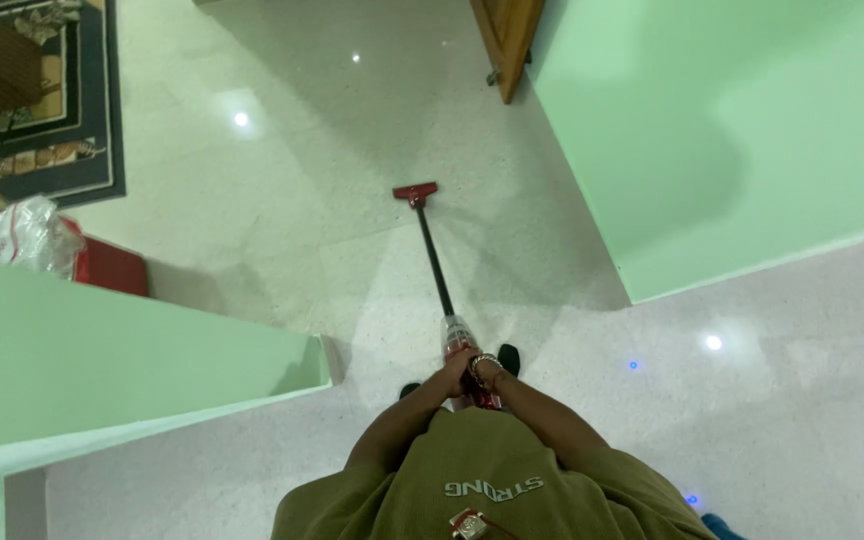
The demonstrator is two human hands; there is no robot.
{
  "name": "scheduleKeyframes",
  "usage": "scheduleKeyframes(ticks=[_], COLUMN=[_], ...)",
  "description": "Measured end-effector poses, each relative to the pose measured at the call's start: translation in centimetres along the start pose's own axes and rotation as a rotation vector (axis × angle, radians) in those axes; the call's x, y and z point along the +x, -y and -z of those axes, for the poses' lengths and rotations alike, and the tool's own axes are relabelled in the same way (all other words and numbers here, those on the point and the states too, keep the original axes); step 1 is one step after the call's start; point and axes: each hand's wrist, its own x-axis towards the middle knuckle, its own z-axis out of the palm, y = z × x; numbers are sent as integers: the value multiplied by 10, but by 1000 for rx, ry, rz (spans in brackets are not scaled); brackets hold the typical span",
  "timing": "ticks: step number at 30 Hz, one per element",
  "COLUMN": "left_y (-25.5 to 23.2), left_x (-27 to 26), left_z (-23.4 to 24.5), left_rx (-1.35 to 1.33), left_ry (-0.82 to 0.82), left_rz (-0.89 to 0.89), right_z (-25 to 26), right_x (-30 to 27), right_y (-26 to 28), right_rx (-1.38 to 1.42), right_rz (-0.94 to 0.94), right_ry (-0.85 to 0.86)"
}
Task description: The person vacuums the tiled floor throughout the room and hallway using a vacuum cleaner.
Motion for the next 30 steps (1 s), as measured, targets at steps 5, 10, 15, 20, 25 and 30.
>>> scheduleKeyframes(ticks=[5,10,15,20,25,30], left_y=[-36,-55,-79,-99,-134,-203], left_x=[33,58,64,59,57,37], left_z=[-51,-81,-89,-73,-37,7], left_rx=[-103,-219,-243,-387,-508,-597], left_ry=[72,151,-34,-29,-73,-12], left_rz=[-147,-368,-266,-387,-380,-447], right_z=[26,56,57,35,1,-67], right_x=[33,32,30,59,99,118], right_y=[73,127,165,180,191,240], right_rx=[-102,-234,-374,-485,-600,-995], right_rz=[-5,-32,-64,-72,-41,110], right_ry=[69,113,152,226,363,304])
